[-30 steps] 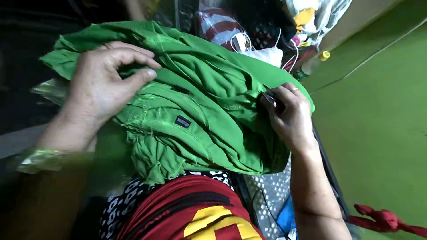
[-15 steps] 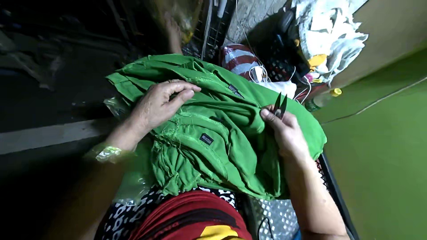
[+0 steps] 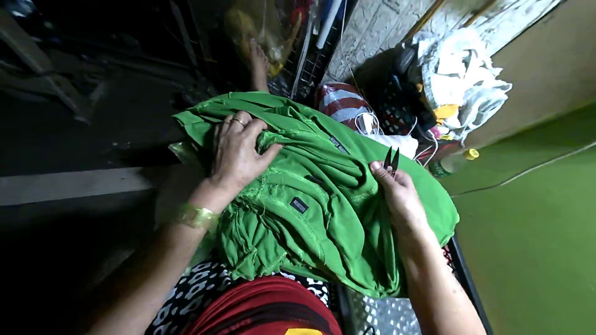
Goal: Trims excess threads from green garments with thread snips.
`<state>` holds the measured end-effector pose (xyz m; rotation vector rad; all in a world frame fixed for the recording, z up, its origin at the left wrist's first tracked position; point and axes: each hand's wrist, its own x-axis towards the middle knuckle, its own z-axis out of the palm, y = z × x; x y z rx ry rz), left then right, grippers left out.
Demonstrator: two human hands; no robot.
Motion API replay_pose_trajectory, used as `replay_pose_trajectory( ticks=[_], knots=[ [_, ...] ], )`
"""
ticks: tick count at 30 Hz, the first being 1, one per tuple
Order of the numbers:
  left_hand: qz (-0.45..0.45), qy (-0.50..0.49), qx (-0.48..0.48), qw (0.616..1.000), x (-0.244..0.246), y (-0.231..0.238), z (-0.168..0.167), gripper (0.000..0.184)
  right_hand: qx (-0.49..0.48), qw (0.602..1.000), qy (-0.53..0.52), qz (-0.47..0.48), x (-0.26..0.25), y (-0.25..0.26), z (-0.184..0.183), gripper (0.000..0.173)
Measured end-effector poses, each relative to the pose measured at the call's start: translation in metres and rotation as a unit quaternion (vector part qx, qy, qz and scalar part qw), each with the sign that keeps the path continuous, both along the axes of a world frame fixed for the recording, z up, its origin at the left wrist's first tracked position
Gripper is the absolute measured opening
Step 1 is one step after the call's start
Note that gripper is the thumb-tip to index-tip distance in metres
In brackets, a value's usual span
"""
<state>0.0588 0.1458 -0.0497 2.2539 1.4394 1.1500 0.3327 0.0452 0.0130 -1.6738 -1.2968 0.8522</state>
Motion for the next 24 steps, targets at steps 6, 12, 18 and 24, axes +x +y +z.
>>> replay_pose_trajectory(
  ticks=[6, 12, 18, 24],
  knots=[
    [0.011, 0.014, -0.038, 0.999, 0.012, -0.011, 0.007, 0.020, 0.190, 0.865, -0.435, 0.166, -0.039, 0.023, 0.007, 0.044],
    [0.032, 0.034, -0.090, 0.995, 0.000, -0.025, 0.018, 0.060, 0.140, 0.825, -0.493, 0.237, -0.063, 0.050, 0.025, 0.016],
    [0.026, 0.063, -0.082, 0.994, 0.005, -0.043, 0.012, 0.074, 0.333, 0.771, -0.499, 0.215, -0.029, 0.054, -0.009, 0.015],
    [0.050, -0.040, -0.093, 0.994, 0.003, -0.054, -0.021, 0.052, 0.154, 0.857, -0.398, 0.289, -0.018, 0.057, -0.016, 0.032]
  ],
)
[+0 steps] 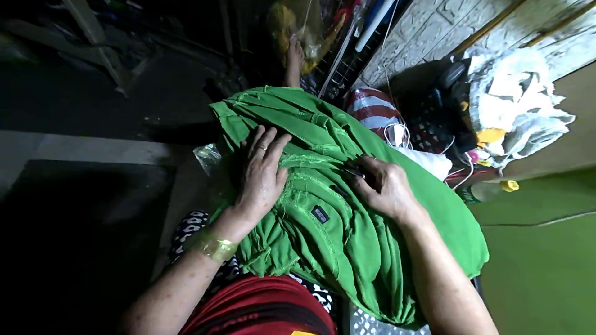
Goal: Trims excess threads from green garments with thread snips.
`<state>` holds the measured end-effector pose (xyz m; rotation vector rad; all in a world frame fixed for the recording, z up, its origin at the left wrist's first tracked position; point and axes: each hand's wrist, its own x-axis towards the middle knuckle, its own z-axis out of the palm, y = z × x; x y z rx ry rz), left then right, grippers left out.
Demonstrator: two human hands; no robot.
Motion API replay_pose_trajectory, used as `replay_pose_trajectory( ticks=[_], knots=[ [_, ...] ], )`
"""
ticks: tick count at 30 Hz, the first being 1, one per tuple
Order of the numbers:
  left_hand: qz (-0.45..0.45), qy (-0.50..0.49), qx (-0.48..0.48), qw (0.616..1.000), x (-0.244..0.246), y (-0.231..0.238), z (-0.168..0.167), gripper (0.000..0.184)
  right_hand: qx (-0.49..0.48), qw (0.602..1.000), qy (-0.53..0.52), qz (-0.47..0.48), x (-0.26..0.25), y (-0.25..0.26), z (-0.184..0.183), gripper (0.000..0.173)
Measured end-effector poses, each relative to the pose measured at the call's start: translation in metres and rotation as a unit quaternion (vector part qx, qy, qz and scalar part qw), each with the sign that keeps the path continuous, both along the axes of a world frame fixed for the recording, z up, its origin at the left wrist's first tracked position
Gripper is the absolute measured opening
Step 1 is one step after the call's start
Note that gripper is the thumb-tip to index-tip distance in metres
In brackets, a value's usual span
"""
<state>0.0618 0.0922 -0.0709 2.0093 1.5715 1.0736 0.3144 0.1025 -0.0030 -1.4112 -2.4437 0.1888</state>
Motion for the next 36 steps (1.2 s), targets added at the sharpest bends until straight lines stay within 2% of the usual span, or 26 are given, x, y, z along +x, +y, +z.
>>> replay_pose_trajectory(
  ticks=[2, 5, 7, 9, 10, 12, 14, 17, 21, 23, 26, 28, 32, 34, 36],
  knots=[
    [-0.022, 0.007, -0.021, 1.000, -0.005, -0.002, 0.007, 0.041, -0.029, 0.999, -0.022, -0.024, -0.014, 0.004, 0.014, 0.026],
    [-0.051, 0.006, -0.085, 0.995, -0.013, -0.007, 0.032, 0.040, 0.020, 0.998, -0.053, -0.013, -0.039, 0.009, 0.025, 0.011],
    [-0.029, -0.014, -0.035, 0.999, -0.012, -0.009, 0.042, 0.031, 0.027, 0.998, 0.017, 0.046, -0.046, 0.020, 0.021, 0.020],
    [-0.009, -0.042, 0.042, 0.998, -0.003, -0.008, 0.044, 0.021, -0.024, 0.989, 0.119, 0.087, -0.048, 0.032, 0.010, 0.026],
    [-0.016, -0.056, 0.052, 0.997, 0.002, -0.005, 0.043, 0.021, -0.052, 0.981, 0.162, 0.092, -0.045, 0.036, 0.003, 0.030],
    [-0.036, -0.084, 0.008, 0.996, 0.010, -0.002, 0.038, 0.024, -0.090, 0.970, 0.216, 0.066, -0.038, 0.040, -0.006, 0.035],
    [-0.031, -0.111, -0.030, 0.993, 0.012, -0.001, 0.033, 0.029, -0.085, 0.970, 0.222, 0.044, -0.033, 0.040, -0.009, 0.035],
    [-0.019, -0.103, -0.022, 0.994, 0.013, -0.002, 0.031, 0.037, -0.091, 0.969, 0.226, 0.046, -0.030, 0.041, -0.009, 0.034],
    [-0.021, -0.042, 0.038, 0.998, 0.022, 0.005, 0.030, 0.021, -0.101, 0.957, 0.267, 0.050, -0.031, 0.040, -0.010, 0.031],
    [-0.028, -0.077, 0.024, 0.996, 0.021, 0.012, 0.026, 0.013, -0.062, 0.963, 0.256, 0.057, -0.031, 0.038, -0.016, 0.026],
    [-0.051, -0.208, -0.096, 0.972, 0.008, 0.021, 0.024, 0.014, -0.042, 0.971, 0.230, 0.058, -0.030, 0.037, -0.018, 0.023],
    [-0.080, -0.257, -0.149, 0.951, -0.002, 0.018, 0.024, 0.015, -0.058, 0.971, 0.228, 0.046, -0.030, 0.035, -0.017, 0.023],
    [-0.135, -0.299, -0.110, 0.938, -0.012, 0.019, 0.013, 0.011, -0.139, 0.955, 0.256, 0.046, -0.027, 0.034, -0.007, 0.032],
    [-0.130, -0.279, -0.091, 0.947, -0.009, 0.018, 0.014, 0.026, -0.184, 0.939, 0.282, 0.063, -0.024, 0.034, -0.003, 0.036],
    [-0.095, -0.218, -0.063, 0.969, -0.001, 0.018, 0.018, 0.043, -0.202, 0.932, 0.292, 0.065, -0.022, 0.034, 0.000, 0.034]
  ],
)
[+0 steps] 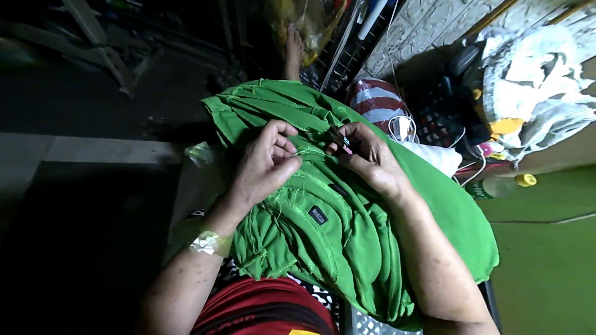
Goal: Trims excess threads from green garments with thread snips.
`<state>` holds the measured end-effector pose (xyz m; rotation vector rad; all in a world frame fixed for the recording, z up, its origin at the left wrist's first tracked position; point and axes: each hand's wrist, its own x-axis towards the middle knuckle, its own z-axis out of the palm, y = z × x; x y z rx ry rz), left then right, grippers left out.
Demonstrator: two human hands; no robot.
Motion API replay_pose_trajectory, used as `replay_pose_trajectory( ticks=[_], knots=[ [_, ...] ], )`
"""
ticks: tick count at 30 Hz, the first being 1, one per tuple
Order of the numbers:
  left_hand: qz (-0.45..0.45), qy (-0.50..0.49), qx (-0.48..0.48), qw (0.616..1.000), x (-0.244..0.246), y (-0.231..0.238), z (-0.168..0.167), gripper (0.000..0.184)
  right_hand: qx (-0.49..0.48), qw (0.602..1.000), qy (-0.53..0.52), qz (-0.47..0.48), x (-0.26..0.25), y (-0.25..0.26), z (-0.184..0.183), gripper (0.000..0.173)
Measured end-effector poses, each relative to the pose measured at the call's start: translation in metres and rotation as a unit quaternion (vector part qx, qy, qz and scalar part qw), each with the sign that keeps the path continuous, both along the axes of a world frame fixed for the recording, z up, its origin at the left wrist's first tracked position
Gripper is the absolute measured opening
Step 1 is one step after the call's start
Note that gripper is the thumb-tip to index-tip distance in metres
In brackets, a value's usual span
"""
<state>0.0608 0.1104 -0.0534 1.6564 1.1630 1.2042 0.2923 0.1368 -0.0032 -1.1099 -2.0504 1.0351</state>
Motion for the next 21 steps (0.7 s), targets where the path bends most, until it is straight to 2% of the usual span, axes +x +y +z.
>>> replay_pose_trajectory(
  ticks=[2, 4, 6, 12, 21],
  knots=[
    [0.044, 0.093, 0.023, 0.994, 0.010, 0.001, 0.005, 0.045, 0.001, 1.000, 0.002, -0.006, 0.000, 0.000, 0.000, 0.031],
    [0.077, 0.148, 0.041, 0.985, 0.019, -0.002, 0.011, 0.034, 0.003, 1.000, 0.005, -0.017, -0.001, 0.000, 0.000, 0.027],
    [0.089, 0.164, 0.064, 0.980, 0.024, -0.005, 0.016, 0.019, 0.005, 0.999, 0.004, -0.032, -0.003, -0.001, -0.002, 0.024],
    [0.109, 0.031, 0.007, 0.994, 0.019, 0.002, 0.003, 0.018, 0.072, 0.995, -0.068, -0.022, -0.002, -0.003, -0.001, 0.027],
    [0.109, -0.026, 0.021, 0.994, 0.020, 0.002, -0.004, 0.018, 0.217, 0.943, -0.253, 0.004, -0.021, -0.004, 0.008, 0.020]
  ],
)
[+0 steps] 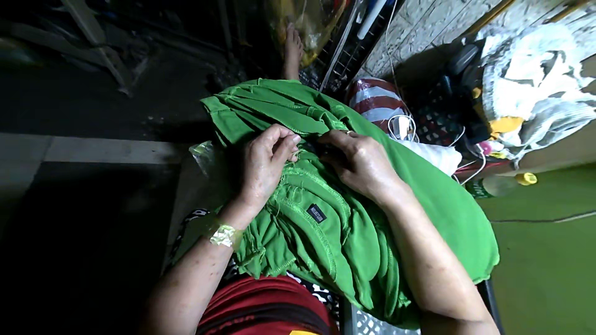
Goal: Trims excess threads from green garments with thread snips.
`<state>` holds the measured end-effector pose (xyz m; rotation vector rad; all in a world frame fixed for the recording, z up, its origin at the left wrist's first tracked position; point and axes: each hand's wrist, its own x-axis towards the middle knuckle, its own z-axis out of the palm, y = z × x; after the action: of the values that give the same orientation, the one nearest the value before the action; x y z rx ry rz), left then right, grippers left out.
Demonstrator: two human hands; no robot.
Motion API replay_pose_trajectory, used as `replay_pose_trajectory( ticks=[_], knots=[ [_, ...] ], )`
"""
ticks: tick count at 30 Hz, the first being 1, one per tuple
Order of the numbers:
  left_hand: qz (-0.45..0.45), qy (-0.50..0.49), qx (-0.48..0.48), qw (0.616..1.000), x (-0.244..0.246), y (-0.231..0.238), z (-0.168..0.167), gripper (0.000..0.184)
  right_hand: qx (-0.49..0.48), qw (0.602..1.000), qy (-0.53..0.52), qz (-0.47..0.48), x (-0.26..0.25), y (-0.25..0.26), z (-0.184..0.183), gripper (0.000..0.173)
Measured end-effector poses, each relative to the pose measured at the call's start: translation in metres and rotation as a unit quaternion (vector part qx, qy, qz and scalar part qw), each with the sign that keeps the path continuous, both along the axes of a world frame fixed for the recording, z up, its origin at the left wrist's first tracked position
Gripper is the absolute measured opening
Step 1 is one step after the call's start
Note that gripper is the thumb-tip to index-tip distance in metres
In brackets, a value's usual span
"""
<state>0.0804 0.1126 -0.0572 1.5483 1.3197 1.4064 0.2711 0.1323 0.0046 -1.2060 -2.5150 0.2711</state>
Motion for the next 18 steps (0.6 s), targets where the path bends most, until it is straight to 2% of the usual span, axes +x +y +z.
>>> replay_pose_trajectory(
  ticks=[2, 6, 9, 11, 14, 18],
  knots=[
    [0.005, 0.008, 0.002, 1.000, -0.001, -0.004, -0.001, 0.019, 0.009, 1.000, -0.011, -0.002, -0.005, 0.001, -0.001, 0.018],
    [0.008, 0.141, 0.003, 0.990, -0.006, -0.018, 0.010, 0.029, -0.056, 0.998, 0.011, 0.019, 0.001, 0.012, 0.004, 0.019],
    [0.012, 0.182, 0.027, 0.983, -0.002, -0.018, 0.012, 0.020, -0.164, 0.986, 0.024, 0.028, 0.008, 0.023, 0.014, 0.027],
    [0.026, 0.178, 0.060, 0.982, 0.000, -0.012, 0.006, 0.014, -0.189, 0.980, 0.042, 0.035, 0.012, 0.025, 0.016, 0.027],
    [0.015, 0.183, 0.076, 0.980, -0.002, -0.012, 0.001, 0.014, -0.168, 0.982, 0.062, 0.057, 0.017, 0.022, 0.010, 0.024],
    [0.008, 0.206, 0.072, 0.976, -0.003, -0.014, 0.001, 0.016, -0.102, 0.993, 0.037, 0.054, 0.014, 0.014, 0.004, 0.025]
  ],
)
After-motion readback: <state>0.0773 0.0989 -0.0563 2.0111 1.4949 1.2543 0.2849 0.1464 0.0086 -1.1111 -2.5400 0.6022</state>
